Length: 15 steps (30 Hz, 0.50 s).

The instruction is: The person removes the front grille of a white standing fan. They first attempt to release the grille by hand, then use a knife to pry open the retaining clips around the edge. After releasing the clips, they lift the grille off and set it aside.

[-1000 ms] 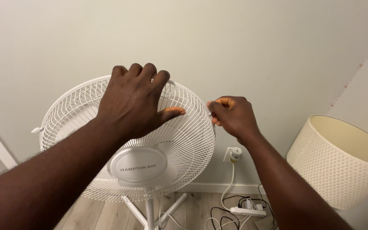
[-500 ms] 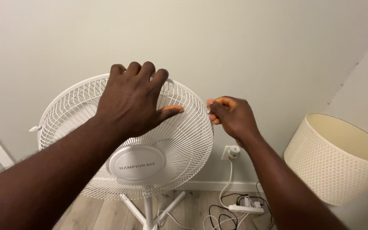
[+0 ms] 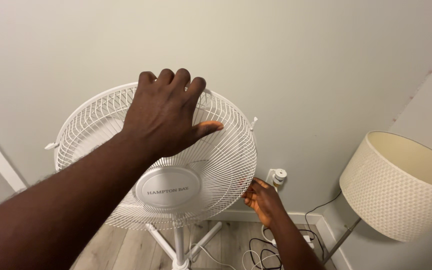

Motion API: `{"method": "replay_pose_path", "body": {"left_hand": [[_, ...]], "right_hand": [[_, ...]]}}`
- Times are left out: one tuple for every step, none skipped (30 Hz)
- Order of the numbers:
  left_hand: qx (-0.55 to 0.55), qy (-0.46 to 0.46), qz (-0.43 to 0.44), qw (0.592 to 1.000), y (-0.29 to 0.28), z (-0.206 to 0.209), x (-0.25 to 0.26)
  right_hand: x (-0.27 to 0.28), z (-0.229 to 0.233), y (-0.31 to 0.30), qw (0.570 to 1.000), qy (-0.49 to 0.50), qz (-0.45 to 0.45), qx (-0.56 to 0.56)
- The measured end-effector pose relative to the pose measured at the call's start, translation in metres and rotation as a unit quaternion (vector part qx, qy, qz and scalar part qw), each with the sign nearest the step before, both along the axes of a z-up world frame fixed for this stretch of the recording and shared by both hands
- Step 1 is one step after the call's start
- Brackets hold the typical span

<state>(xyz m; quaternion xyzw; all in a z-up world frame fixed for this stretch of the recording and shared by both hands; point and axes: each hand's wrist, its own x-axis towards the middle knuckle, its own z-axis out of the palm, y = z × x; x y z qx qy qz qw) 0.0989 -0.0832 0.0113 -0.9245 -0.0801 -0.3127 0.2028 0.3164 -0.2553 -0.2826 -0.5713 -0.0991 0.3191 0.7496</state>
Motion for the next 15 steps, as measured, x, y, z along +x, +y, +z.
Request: {"method": "replay_pose_path", "body": {"left_hand": [[0.009, -0.012, -0.005, 1.000, 0.000, 0.000, 0.001], [0.016, -0.023, -0.012, 1.000, 0.000, -0.001, 0.002], [0.011, -0.025, -0.015, 1.000, 0.001, -0.002, 0.001], [0.007, -0.026, -0.019, 0.999, 0.003, -0.001, 0.001], [0.002, -0.027, -0.023, 0.999, 0.004, -0.001, 0.001], [0.003, -0.026, -0.020, 0.999, 0.004, -0.001, 0.001], [0.003, -0.026, -0.017, 1.000, 0.004, -0.001, 0.001], [0.003, -0.025, -0.015, 1.000, 0.004, -0.002, 0.001], [-0.001, -0.018, -0.010, 1.000, 0.004, -0.003, 0.001], [-0.003, -0.013, -0.007, 1.000, 0.004, -0.003, 0.001], [-0.006, -0.008, -0.004, 1.000, 0.005, -0.003, 0.002], [0.002, -0.015, -0.009, 1.000, 0.006, -0.003, 0.002], [0.010, -0.022, -0.014, 1.000, 0.006, -0.004, 0.003], [0.019, -0.028, -0.017, 0.999, 0.007, -0.005, 0.003], [0.026, -0.035, -0.023, 0.999, 0.009, -0.005, 0.004]], "right_hand": [[0.002, -0.001, 0.000, 1.000, 0.005, 0.008, 0.021], [0.002, -0.003, -0.002, 0.999, 0.011, 0.015, 0.041], [0.002, -0.004, -0.004, 0.997, 0.014, 0.038, 0.068], [0.003, -0.004, -0.007, 0.994, 0.017, 0.059, 0.095], [0.003, -0.004, -0.010, 0.989, 0.021, 0.081, 0.123], [0.002, -0.004, -0.012, 0.989, 0.027, 0.080, 0.119], [-0.001, -0.006, -0.012, 0.989, 0.033, 0.080, 0.116], [-0.004, -0.008, -0.012, 0.990, 0.039, 0.079, 0.112], [-0.007, -0.012, -0.008, 0.991, 0.039, 0.066, 0.109], [-0.008, -0.016, -0.003, 0.992, 0.036, 0.053, 0.106], [-0.008, -0.020, 0.000, 0.993, 0.034, 0.040, 0.104], [-0.007, -0.027, 0.002, 0.990, 0.028, 0.044, 0.133], [-0.007, -0.035, 0.005, 0.985, 0.021, 0.048, 0.163], [-0.004, -0.042, 0.009, 0.980, 0.015, 0.053, 0.193], [0.001, -0.048, 0.013, 0.976, 0.019, 0.056, 0.211]]}}
